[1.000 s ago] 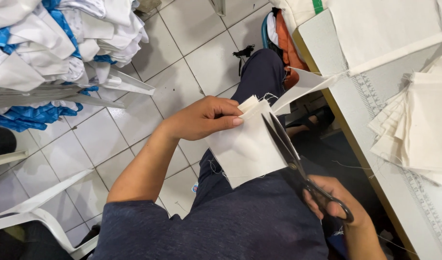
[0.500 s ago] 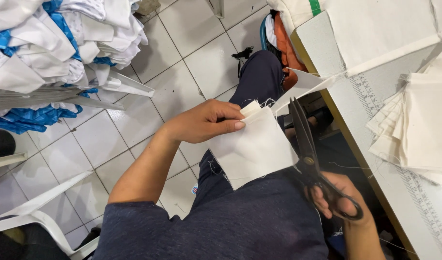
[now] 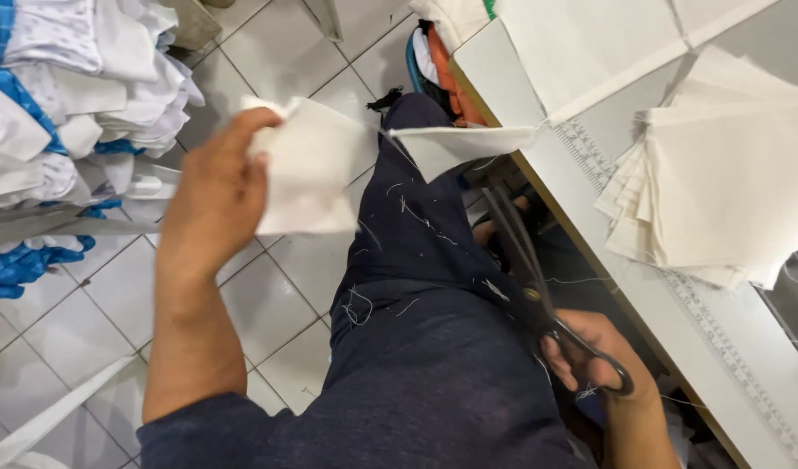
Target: Cutting small pieces of white fabric using scissors at a sewing factory workstation.
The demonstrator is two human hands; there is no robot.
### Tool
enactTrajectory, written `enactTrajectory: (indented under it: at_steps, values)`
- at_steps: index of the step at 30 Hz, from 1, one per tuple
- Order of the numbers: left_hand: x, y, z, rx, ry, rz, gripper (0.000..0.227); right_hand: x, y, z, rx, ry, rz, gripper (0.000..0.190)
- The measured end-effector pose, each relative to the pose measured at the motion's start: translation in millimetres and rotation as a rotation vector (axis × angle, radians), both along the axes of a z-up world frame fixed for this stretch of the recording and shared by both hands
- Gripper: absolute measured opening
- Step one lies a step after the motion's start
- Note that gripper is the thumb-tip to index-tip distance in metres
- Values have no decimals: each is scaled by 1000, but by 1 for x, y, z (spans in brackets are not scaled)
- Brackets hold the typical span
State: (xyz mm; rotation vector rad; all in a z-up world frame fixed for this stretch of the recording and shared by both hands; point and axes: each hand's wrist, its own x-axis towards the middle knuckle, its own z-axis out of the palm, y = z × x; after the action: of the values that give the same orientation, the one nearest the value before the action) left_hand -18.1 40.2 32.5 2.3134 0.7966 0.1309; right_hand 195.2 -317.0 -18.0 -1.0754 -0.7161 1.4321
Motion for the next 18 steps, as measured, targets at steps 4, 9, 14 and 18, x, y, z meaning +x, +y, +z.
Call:
enactTrajectory:
  at_steps: [4,9,14,18]
  values:
    - [10,11,9,390,-177,5,35,1,-18,-4,47,50,-95,71]
    - [64,71,-70,479,-322,-92,34,-6,-18,-2,120,155,-206,68]
    - [143,66,-146,-194,-249,-294,33,-8,-26,-13,42,22,-257,70]
    - [152,6,-90,-467,-118,-240,38,-11,-25,-20,6,-23,-266,66]
